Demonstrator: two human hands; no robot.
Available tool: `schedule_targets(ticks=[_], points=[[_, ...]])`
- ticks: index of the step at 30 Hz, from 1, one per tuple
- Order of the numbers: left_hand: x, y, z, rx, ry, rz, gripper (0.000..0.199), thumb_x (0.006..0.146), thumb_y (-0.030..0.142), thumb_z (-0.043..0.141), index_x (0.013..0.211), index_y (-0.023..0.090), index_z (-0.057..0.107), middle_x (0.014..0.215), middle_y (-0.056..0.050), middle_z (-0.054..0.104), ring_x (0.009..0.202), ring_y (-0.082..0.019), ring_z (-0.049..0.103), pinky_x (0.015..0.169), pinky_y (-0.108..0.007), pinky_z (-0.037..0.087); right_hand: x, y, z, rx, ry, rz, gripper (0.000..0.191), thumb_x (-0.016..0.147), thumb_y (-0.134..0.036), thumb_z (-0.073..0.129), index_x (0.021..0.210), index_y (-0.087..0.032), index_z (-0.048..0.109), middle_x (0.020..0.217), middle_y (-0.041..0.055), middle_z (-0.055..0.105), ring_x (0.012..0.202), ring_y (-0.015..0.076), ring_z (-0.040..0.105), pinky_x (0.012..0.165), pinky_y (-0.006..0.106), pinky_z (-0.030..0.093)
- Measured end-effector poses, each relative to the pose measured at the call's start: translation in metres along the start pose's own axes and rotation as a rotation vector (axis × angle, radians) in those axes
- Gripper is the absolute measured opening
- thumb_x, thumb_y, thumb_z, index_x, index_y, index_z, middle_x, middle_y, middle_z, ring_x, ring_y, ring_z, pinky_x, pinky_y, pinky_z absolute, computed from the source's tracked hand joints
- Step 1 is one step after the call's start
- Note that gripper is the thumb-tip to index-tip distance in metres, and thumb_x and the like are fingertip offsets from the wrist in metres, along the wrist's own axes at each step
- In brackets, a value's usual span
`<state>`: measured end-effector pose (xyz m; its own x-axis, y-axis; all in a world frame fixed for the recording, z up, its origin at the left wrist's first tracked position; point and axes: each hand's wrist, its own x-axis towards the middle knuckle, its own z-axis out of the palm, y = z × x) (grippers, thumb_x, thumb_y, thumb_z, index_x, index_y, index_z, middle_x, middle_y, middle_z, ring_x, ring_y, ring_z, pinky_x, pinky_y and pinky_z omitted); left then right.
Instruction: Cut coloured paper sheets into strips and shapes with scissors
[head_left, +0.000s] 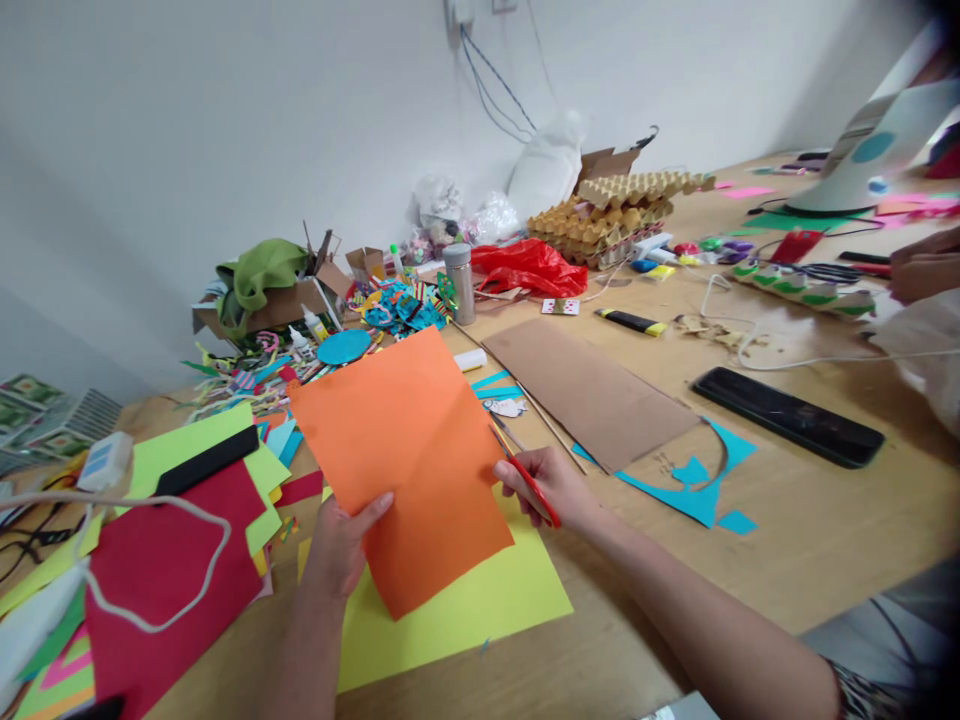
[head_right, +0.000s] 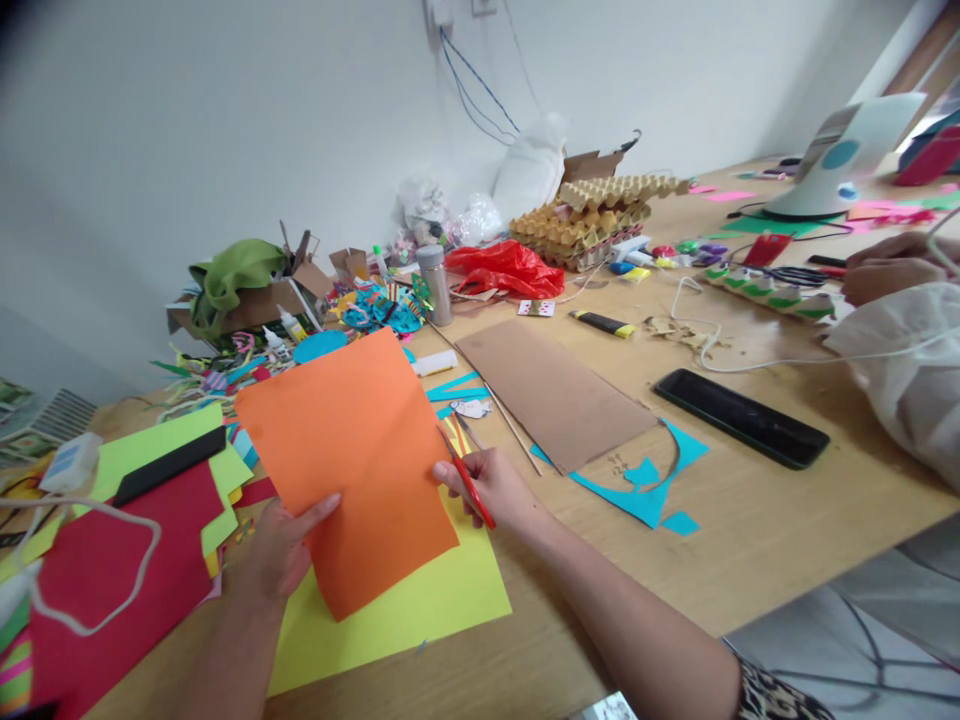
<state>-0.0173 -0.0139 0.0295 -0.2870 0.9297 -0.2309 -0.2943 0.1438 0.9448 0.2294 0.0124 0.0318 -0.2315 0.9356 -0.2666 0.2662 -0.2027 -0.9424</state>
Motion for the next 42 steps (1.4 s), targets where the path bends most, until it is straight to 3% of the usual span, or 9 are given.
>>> schedule_targets(ticks=[12, 17, 26, 35, 42], points=[[0.0017, -0.003, -0.0049, 0.054, -0.029, -0.017, 0.059, 0.056, 0.021, 0.08, 0.111, 0.018, 0.06, 0.111, -0.009, 0.067, 0.103, -0.028, 0.062, 0.089, -0.041, 0.05, -0.0019, -0.0037, 0.0005, 0.032, -0.009, -0.004, 0.051, 0.07, -0.065, 0.055, 0.059, -0.015, 0.055, 0.04, -0.0027, 0.048, 0.031, 0.0079, 0.046, 0.029, 0.018, 0.029], [-0.0001, -0.0005, -0.0022, 0.063, 0.006, -0.011, 0.053, 0.053, 0.023, 0.081, 0.103, 0.02, 0.064, 0.107, -0.006, 0.069, 0.105, -0.03, 0.061, 0.091, -0.042, 0.05, -0.0016, -0.0041, -0.0001, 0.05, -0.025, 0.002, 0.054, 0.067, -0.068, 0.054, 0.06, -0.015, 0.054, 0.041, -0.0029, 0.049, 0.032, 0.0077, 0.045, 0.031, 0.018, 0.03], [-0.0044, 0.0065, 0.0014, 0.078, -0.003, -0.044, 0.052, 0.053, 0.024, 0.081, 0.102, 0.021, 0.065, 0.105, -0.005, 0.07, 0.105, -0.03, 0.06, 0.092, -0.042, 0.049, -0.0031, -0.0049, -0.002, 0.011, -0.054, -0.086, 0.059, 0.07, -0.071, 0.051, 0.067, -0.013, 0.056, 0.048, -0.0001, 0.052, 0.039, 0.009, 0.049, 0.034, 0.019, 0.03], [-0.0003, 0.0009, -0.0023, -0.014, -0.034, -0.043, 0.06, 0.054, 0.018, 0.081, 0.111, 0.02, 0.061, 0.111, -0.006, 0.067, 0.11, -0.03, 0.057, 0.094, -0.043, 0.048, -0.0037, -0.0064, -0.0036, 0.013, -0.077, -0.109, 0.06, 0.069, -0.073, 0.05, 0.066, -0.013, 0.056, 0.052, 0.0013, 0.053, 0.042, 0.0096, 0.05, 0.036, 0.019, 0.031], [-0.0029, 0.0012, -0.0006, 0.009, -0.034, -0.037, 0.066, 0.053, 0.019, 0.081, 0.114, 0.016, 0.059, 0.106, -0.008, 0.069, 0.102, -0.029, 0.062, 0.089, -0.042, 0.051, -0.0047, -0.0078, -0.0024, 0.029, -0.05, -0.112, 0.058, 0.067, -0.073, 0.051, 0.061, -0.015, 0.052, 0.049, 0.0003, 0.052, 0.04, 0.0093, 0.049, 0.036, 0.02, 0.03]])
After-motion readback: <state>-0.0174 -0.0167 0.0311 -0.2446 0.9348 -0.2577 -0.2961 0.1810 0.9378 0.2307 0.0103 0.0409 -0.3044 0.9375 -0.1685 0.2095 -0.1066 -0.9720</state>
